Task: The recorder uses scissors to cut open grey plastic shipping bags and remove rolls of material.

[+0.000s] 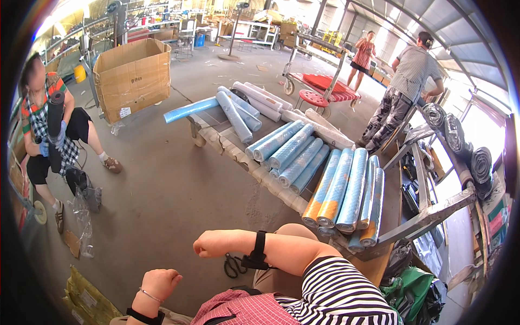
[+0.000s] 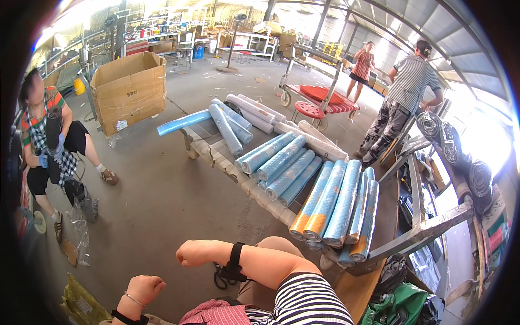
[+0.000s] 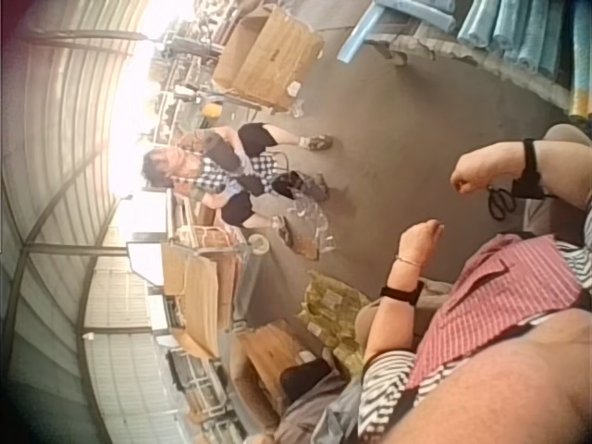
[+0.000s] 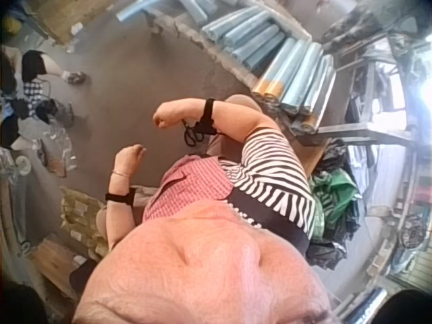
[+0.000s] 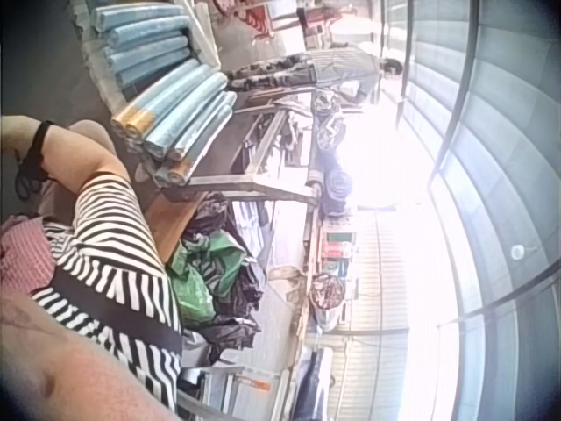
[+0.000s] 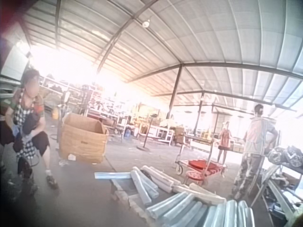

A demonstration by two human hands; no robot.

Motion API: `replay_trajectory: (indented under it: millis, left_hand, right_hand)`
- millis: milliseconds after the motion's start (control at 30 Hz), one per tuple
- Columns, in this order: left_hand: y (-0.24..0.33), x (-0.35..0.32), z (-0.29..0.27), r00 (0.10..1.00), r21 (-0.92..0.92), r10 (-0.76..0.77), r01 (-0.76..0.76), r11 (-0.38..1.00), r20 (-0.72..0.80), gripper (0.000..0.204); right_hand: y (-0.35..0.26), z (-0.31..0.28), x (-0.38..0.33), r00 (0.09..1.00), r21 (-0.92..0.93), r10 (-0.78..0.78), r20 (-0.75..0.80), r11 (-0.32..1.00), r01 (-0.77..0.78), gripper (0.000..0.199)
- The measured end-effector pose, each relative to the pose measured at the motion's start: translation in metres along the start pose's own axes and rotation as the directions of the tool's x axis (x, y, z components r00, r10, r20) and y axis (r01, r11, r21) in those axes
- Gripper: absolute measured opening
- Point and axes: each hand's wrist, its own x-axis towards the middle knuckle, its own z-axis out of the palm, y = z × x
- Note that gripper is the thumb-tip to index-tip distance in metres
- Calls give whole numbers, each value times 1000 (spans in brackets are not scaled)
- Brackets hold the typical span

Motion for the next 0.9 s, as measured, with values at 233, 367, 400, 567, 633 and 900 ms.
replay_trajectory:
  millis: [233,367,400,567,633,900]
  left_hand:
    - [0,0,0,999,15,-14,14,1000,32,29]
    - [0,0,0,999,6,-12,11,1000,53,28]
    - [-1,0,1,999,0,-7,7,1000,47,28]
    - [-1,1,1,991,37,-42,38,999,130,28]
    - [-1,1,0,990,31,-39,35,999,132,28]
    - [-3,0,2,985,35,-41,36,999,166,29]
  right_hand:
    - [-2,-1,0,999,-11,13,31,1000,-13,28]
    - [-4,-3,-1,999,-27,21,45,999,-20,29]
    - [-4,-3,-1,999,-24,22,44,1000,-20,29]
    - [-4,-3,-1,999,-16,16,35,1000,-15,29]
    - [-4,-3,-1,999,-2,20,25,1000,-20,27]
    - [-4,-3,-2,999,10,43,27,999,-43,26]
